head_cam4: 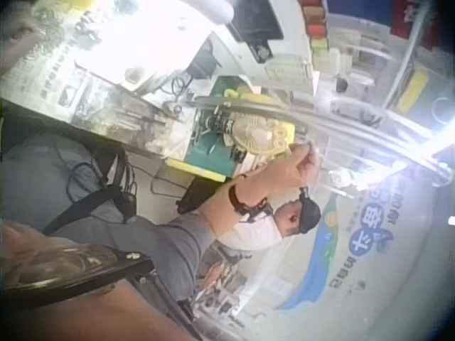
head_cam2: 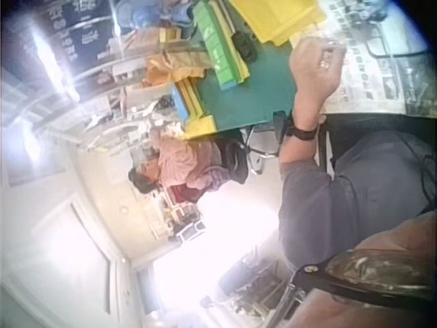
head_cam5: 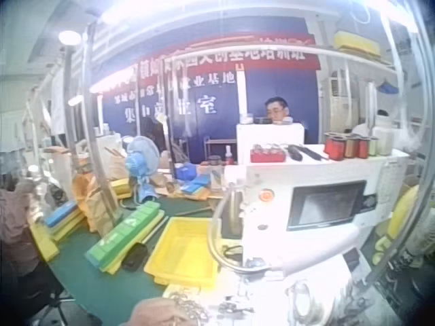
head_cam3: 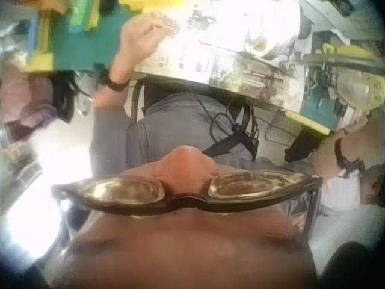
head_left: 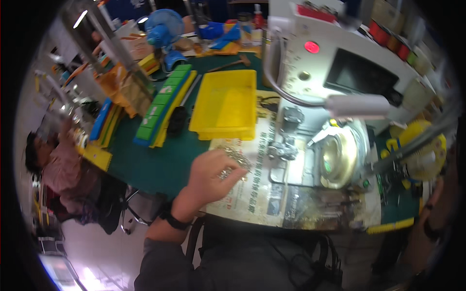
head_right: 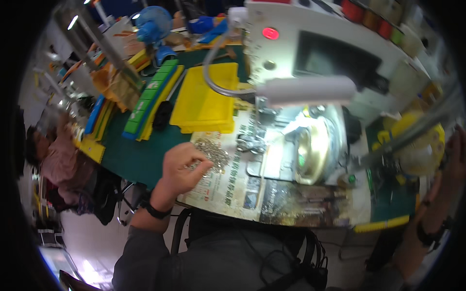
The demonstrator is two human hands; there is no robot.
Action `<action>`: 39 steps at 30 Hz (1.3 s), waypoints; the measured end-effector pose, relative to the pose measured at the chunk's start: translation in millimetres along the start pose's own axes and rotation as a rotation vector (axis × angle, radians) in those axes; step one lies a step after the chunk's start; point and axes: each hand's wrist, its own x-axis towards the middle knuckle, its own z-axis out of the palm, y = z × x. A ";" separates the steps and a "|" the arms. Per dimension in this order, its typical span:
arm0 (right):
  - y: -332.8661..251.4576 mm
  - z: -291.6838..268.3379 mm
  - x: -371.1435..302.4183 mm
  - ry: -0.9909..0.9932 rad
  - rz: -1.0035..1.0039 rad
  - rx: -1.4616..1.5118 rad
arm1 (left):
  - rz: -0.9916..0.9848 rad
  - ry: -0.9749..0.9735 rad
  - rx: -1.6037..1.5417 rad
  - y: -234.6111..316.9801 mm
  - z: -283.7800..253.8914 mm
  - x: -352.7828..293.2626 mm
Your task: Assembling small metal hardware components using tweezers and adhesive at a workstation.
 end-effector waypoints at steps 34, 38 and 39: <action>-250.0 233.2 -248.7 -0.316 0.753 1.302 | 0.148 -0.208 0.193 -47.2 94.5 8.0; -251.3 233.5 -251.7 -0.300 0.508 1.058 | 0.165 -0.156 -0.004 -44.2 87.8 11.8; -255.4 232.7 -251.6 -0.329 0.573 1.112 | 0.159 -0.156 0.002 -46.8 87.4 8.8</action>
